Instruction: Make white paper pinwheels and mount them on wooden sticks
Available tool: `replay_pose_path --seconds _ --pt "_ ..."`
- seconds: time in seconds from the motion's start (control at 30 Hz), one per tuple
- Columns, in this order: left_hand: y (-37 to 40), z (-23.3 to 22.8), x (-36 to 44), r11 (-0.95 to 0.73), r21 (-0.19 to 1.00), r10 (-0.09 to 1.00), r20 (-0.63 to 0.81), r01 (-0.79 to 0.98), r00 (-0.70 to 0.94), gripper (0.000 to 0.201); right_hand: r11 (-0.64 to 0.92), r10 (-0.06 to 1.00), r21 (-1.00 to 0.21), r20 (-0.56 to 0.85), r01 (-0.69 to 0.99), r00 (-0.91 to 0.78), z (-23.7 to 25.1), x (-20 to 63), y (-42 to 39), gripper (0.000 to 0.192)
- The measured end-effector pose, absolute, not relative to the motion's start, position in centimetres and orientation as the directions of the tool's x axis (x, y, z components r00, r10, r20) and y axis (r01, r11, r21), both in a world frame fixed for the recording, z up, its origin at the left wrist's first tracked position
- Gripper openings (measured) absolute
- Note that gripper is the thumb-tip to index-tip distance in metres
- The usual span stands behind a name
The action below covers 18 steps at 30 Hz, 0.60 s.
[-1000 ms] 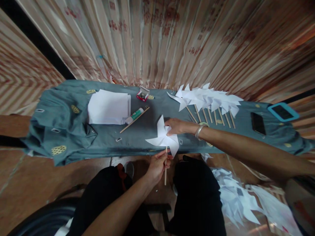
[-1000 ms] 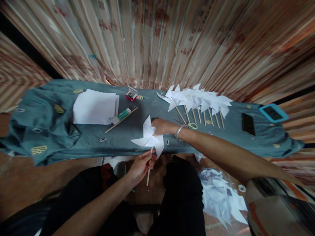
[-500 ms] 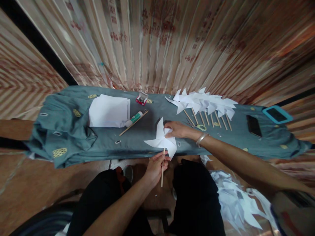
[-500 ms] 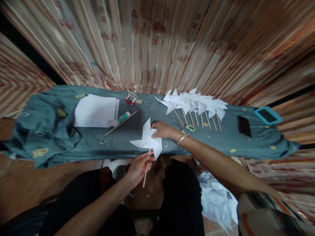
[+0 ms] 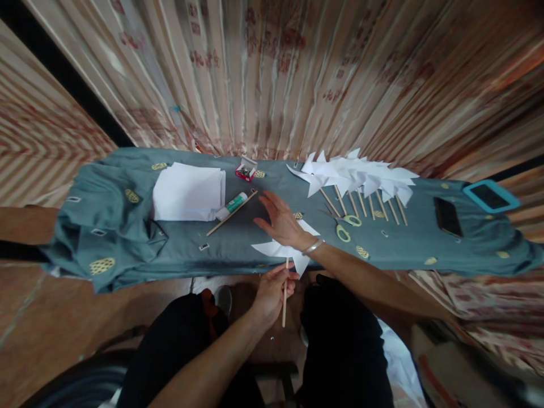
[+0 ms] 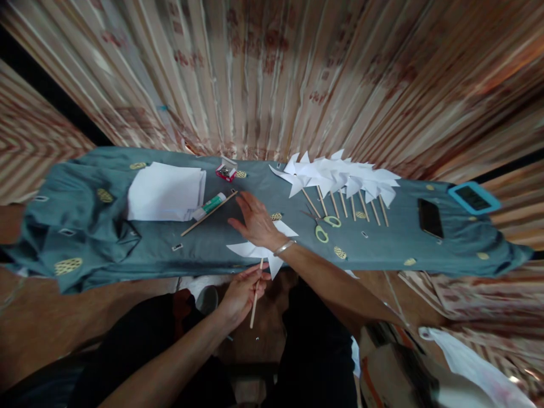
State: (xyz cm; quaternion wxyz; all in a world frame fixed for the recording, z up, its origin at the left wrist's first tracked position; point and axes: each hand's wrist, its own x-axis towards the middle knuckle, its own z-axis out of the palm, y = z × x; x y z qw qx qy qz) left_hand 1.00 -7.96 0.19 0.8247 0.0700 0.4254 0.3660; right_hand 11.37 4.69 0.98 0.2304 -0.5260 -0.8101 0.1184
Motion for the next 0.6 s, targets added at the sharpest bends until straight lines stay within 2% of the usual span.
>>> replay_pose_path --seconds 0.2,0.4,0.6 --pt "-8.0 0.0 1.0 0.731 0.414 0.653 -0.654 -0.542 0.381 0.03 0.426 0.903 -0.432 0.252 0.795 -0.347 -0.4 11.3 4.9 0.066" --pt "-7.9 -0.1 1.0 0.732 0.434 0.659 -0.646 -0.525 0.385 0.032 0.415 0.909 -0.453 0.235 0.789 -0.343 -0.4 11.4 5.1 0.062" --pt "-7.9 0.1 1.1 0.732 0.423 0.655 -0.654 -0.534 0.379 0.028 0.439 0.898 -0.401 0.207 0.804 -0.387 -0.3 11.6 4.9 0.063"
